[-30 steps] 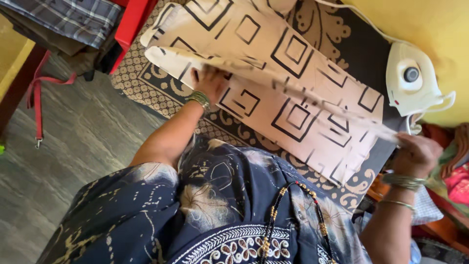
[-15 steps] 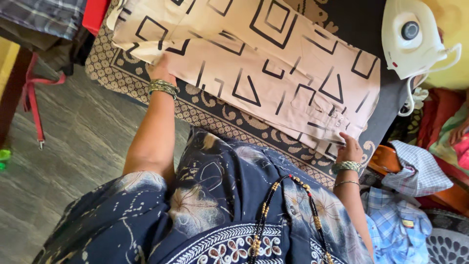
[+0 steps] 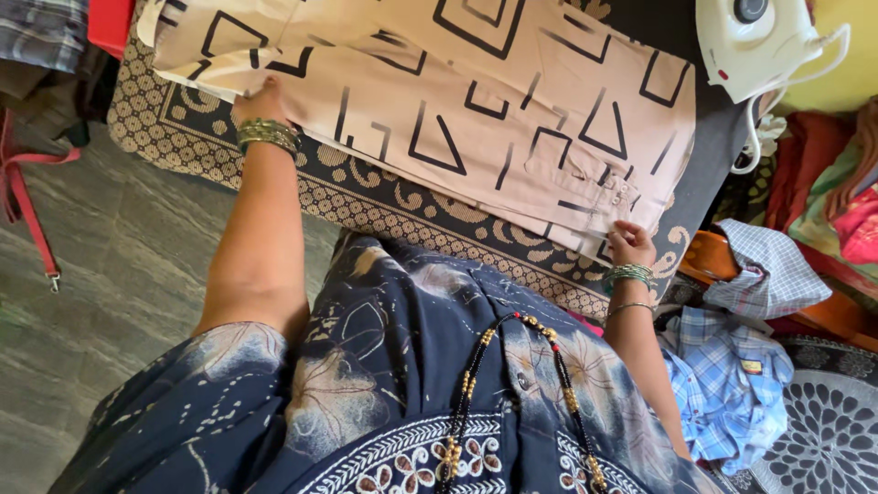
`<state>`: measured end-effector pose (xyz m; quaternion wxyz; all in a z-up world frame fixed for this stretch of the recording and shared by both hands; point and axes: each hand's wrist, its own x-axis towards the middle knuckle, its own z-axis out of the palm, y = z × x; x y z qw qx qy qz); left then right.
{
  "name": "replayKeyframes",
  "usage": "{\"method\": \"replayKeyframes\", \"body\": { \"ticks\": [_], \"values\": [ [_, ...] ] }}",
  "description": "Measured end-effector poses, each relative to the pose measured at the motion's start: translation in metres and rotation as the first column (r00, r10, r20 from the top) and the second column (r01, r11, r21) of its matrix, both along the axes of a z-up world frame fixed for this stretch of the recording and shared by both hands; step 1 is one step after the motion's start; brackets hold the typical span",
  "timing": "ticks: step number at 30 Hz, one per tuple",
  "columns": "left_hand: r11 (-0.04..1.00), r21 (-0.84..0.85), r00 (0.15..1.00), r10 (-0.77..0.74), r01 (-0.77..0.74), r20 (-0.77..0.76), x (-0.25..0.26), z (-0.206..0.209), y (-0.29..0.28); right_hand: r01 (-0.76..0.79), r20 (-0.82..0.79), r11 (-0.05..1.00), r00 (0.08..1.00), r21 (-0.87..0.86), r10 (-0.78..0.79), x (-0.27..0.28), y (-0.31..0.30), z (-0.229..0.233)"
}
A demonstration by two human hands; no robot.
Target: The person irons a patterned shirt laid on a patterned ironing board. They repeatedly smooth the fabric, fold sections, and press with a white electric iron. The shirt is folded into a compact rectangle by the end.
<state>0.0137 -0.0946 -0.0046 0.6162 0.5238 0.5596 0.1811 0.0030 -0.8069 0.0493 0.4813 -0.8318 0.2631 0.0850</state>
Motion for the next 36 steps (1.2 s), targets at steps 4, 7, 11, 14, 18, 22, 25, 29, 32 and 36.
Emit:
{"method": "replayKeyframes", "body": {
  "ticks": [4, 7, 11, 14, 18, 22, 25, 29, 32, 36],
  "values": [
    [0.994, -0.112, 0.968, -0.022, -0.006, -0.252, -0.010, 0.023, 0.000, 0.010, -0.058, 0.994, 0.998, -0.107, -0.016, -0.001, 0.007, 0.007],
    [0.986, 0.136, 0.974, -0.066, 0.097, -0.215, -0.018, 0.011, -0.003, 0.051, -0.106, 0.991, 0.992, -0.122, -0.065, -0.001, 0.011, 0.015],
    [0.928, 0.310, 0.978, -0.206, 0.204, -0.027, -0.026, -0.008, 0.000, 0.020, -0.116, 0.995, 0.993, -0.102, -0.032, -0.005, 0.007, 0.014],
    [0.949, 0.208, 0.969, -0.216, 0.238, -0.122, -0.021, 0.000, -0.002, -0.101, -0.126, 0.975, 0.989, -0.200, 0.077, -0.009, 0.000, 0.016],
    [0.892, 0.371, 0.941, -0.146, 0.259, -0.306, -0.018, 0.005, -0.010, -0.300, -0.442, 0.875, 0.890, -0.379, 0.114, 0.006, 0.003, 0.039],
    [0.922, 0.314, 0.938, -0.118, 0.225, -0.325, -0.019, 0.004, -0.010, -0.471, -0.563, 0.694, 0.818, -0.544, 0.114, 0.045, 0.004, 0.067],
    [0.906, 0.416, 0.961, 0.039, 0.082, -0.273, -0.021, 0.017, -0.017, -0.321, -0.130, 0.679, 0.939, -0.660, 0.318, 0.087, -0.008, 0.078],
    [0.883, 0.419, 0.810, 0.081, 0.213, -0.581, -0.028, 0.052, -0.026, -0.161, 0.255, 0.677, 0.844, -0.718, 0.472, 0.180, -0.013, 0.084],
    [0.803, 0.421, 0.666, 0.040, 0.422, -0.745, -0.023, 0.064, -0.033, -0.146, 0.287, 0.661, 0.817, -0.736, 0.501, 0.245, -0.013, 0.093],
    [0.734, 0.383, 0.736, -0.229, 0.560, -0.637, -0.035, 0.054, -0.049, -0.101, 0.292, 0.546, 0.757, -0.832, 0.584, 0.321, -0.018, 0.089]
  ]
}}
